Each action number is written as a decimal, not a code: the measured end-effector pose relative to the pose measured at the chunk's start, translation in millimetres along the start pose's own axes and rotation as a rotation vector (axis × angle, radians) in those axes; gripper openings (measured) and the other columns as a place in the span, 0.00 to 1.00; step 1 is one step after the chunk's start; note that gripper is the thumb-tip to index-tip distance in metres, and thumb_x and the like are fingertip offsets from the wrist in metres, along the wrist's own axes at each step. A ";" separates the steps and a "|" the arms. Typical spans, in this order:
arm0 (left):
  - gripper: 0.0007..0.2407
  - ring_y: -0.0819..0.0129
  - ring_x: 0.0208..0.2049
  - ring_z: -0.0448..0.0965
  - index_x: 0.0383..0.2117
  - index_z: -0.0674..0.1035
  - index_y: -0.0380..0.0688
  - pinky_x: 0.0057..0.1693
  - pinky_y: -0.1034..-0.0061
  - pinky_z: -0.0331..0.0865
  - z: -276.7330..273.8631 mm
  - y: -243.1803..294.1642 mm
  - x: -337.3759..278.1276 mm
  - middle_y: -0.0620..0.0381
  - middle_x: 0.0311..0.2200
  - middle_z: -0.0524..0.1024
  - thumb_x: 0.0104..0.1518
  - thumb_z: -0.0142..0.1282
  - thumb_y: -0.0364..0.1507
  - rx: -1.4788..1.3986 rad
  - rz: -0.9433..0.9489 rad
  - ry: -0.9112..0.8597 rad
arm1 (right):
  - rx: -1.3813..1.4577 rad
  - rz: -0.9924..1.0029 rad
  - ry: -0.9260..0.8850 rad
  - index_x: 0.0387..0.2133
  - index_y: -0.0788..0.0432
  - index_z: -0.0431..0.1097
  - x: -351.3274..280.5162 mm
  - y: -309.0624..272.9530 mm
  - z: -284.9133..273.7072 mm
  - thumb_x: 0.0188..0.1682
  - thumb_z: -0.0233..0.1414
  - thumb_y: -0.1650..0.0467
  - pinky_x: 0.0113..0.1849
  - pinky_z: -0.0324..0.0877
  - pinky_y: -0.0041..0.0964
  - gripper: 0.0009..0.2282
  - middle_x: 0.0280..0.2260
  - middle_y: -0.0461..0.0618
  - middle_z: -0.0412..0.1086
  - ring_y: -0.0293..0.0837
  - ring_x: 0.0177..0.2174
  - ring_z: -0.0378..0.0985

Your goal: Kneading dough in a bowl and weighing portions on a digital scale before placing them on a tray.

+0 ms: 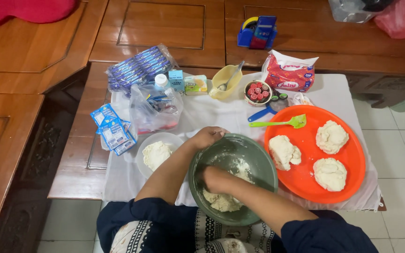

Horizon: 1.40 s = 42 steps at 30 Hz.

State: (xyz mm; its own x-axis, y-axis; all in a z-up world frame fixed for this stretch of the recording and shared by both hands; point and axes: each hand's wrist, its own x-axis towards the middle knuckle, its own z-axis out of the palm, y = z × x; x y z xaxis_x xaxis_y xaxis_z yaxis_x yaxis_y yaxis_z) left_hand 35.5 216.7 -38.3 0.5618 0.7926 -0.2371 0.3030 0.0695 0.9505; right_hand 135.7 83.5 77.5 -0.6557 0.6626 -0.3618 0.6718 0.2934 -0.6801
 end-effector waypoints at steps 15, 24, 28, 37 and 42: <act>0.14 0.45 0.59 0.73 0.53 0.81 0.49 0.66 0.54 0.64 -0.9 9.1 -6.6 0.47 0.52 0.79 0.67 0.49 0.36 0.139 0.069 0.044 | -0.528 -0.211 0.488 0.37 0.79 0.73 44.3 60.9 83.7 0.48 0.42 0.76 0.29 0.76 0.57 0.14 0.28 0.78 0.73 0.69 0.28 0.80; 0.11 0.47 0.54 0.77 0.46 0.83 0.52 0.62 0.55 0.68 2.1 -1.2 -2.7 0.50 0.45 0.82 0.63 0.53 0.36 0.185 0.094 0.046 | -0.380 0.157 0.357 0.48 0.78 0.65 20.2 23.1 17.3 0.46 0.43 0.74 0.43 0.74 0.56 0.19 0.40 0.72 0.71 0.68 0.43 0.74; 0.11 0.47 0.54 0.77 0.47 0.83 0.52 0.62 0.56 0.69 2.0 4.1 3.1 0.49 0.46 0.82 0.64 0.51 0.36 0.234 0.118 0.017 | -0.197 0.070 0.454 0.46 0.75 0.68 32.7 28.9 71.2 0.52 0.40 0.73 0.34 0.74 0.57 0.16 0.37 0.71 0.71 0.67 0.37 0.78; 0.13 0.44 0.54 0.77 0.49 0.82 0.49 0.62 0.53 0.69 2.8 14.4 -1.6 0.47 0.47 0.81 0.64 0.51 0.37 0.257 0.091 -0.007 | -0.211 -0.094 0.054 0.40 0.65 0.74 -30.7 66.0 46.2 0.51 0.44 0.73 0.38 0.73 0.54 0.12 0.37 0.64 0.73 0.63 0.38 0.76; 0.14 0.43 0.54 0.76 0.53 0.81 0.47 0.62 0.50 0.69 -1.2 24.2 -7.8 0.46 0.48 0.81 0.67 0.48 0.36 0.230 0.099 -0.027 | -0.173 0.577 0.203 0.33 0.51 0.80 -17.5 192.0 57.5 0.45 0.46 0.61 0.42 0.78 0.47 0.15 0.36 0.52 0.80 0.50 0.43 0.83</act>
State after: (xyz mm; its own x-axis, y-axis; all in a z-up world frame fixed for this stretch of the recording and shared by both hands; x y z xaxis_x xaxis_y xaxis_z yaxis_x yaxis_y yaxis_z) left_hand 37.5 212.9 -13.2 0.6171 0.7717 -0.1538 0.4108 -0.1493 0.8994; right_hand 256.3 88.6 -83.5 -0.1051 0.8596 -0.5000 0.9545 -0.0539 -0.2933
